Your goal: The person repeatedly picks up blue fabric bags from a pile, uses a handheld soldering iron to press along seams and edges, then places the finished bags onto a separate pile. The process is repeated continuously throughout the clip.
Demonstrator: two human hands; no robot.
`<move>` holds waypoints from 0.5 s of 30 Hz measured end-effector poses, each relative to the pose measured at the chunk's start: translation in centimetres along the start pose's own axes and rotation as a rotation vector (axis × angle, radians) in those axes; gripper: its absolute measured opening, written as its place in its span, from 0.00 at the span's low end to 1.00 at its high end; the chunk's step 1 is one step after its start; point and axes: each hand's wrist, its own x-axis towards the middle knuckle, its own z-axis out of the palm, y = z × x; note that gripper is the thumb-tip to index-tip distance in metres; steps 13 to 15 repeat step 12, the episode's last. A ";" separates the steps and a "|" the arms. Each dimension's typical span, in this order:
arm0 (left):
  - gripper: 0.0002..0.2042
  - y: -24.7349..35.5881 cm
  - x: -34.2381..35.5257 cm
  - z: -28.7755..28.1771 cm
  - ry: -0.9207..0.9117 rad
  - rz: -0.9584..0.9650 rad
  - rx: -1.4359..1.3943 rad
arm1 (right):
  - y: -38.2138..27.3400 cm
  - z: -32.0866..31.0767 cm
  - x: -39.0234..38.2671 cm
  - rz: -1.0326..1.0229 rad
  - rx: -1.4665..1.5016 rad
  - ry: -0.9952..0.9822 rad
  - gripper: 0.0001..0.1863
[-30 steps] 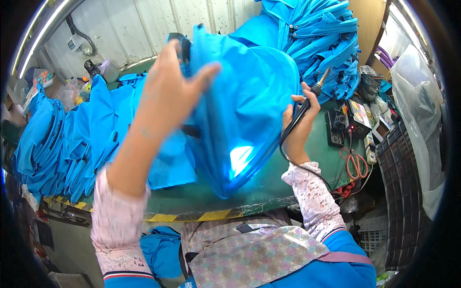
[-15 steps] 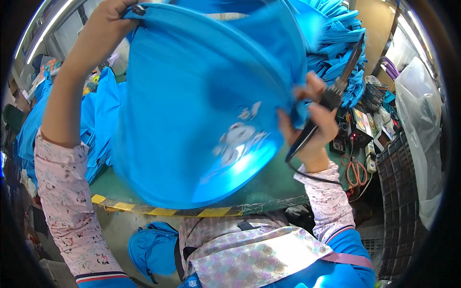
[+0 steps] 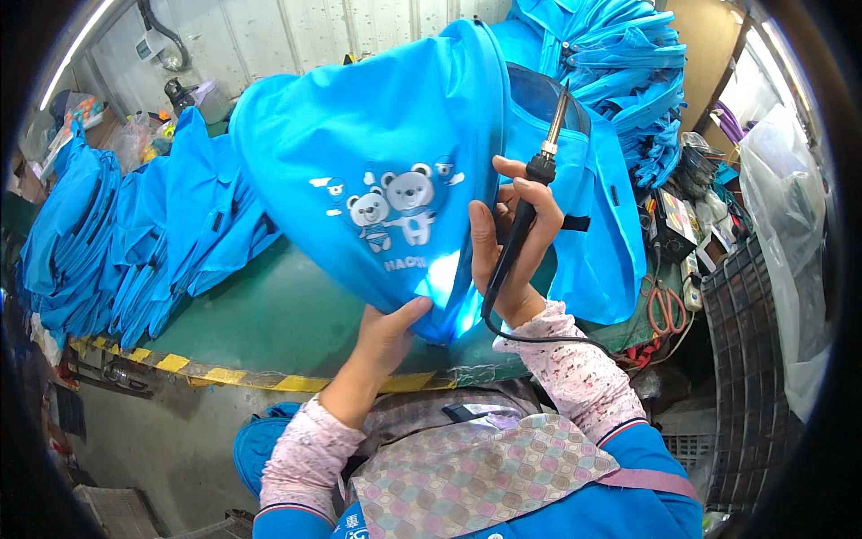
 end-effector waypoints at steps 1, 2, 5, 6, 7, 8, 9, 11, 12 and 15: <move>0.41 -0.2 0.1 0.2 -0.048 0.000 0.044 | 0.3 -0.6 0.1 -0.062 -0.071 -0.006 0.28; 0.40 -0.5 0.2 0.4 -0.096 -0.001 0.087 | 0.7 -1.2 0.3 -0.121 -0.142 -0.016 0.29; 0.27 -0.2 0.3 1.7 -0.103 0.071 0.325 | 0.4 -2.2 0.2 -0.190 -0.279 -0.032 0.31; 0.23 0.2 0.5 1.9 -0.054 0.063 0.375 | -0.4 -2.9 0.1 -0.208 -0.325 -0.038 0.30; 0.19 0.4 0.7 2.1 -0.003 0.055 0.426 | -1.2 -3.8 -0.4 -0.225 -0.370 -0.043 0.30; 0.13 0.1 0.7 2.1 0.054 0.089 0.389 | -1.8 -5.1 -1.1 -0.249 -0.351 -0.084 0.25; 0.14 -0.2 0.9 1.9 0.061 0.102 0.342 | -3.4 -7.0 -1.9 -0.198 -0.393 -0.185 0.19; 0.16 -0.9 1.1 1.5 0.076 0.124 0.252 | -6.0 -9.2 -3.4 -0.066 -0.316 -0.301 0.17; 0.15 -0.9 1.0 1.6 0.094 0.133 0.248 | -6.9 -11.7 -4.3 0.004 -0.359 -0.520 0.21; 0.15 -0.9 1.0 1.6 0.094 0.133 0.248 | -6.9 -11.7 -4.3 0.004 -0.359 -0.520 0.21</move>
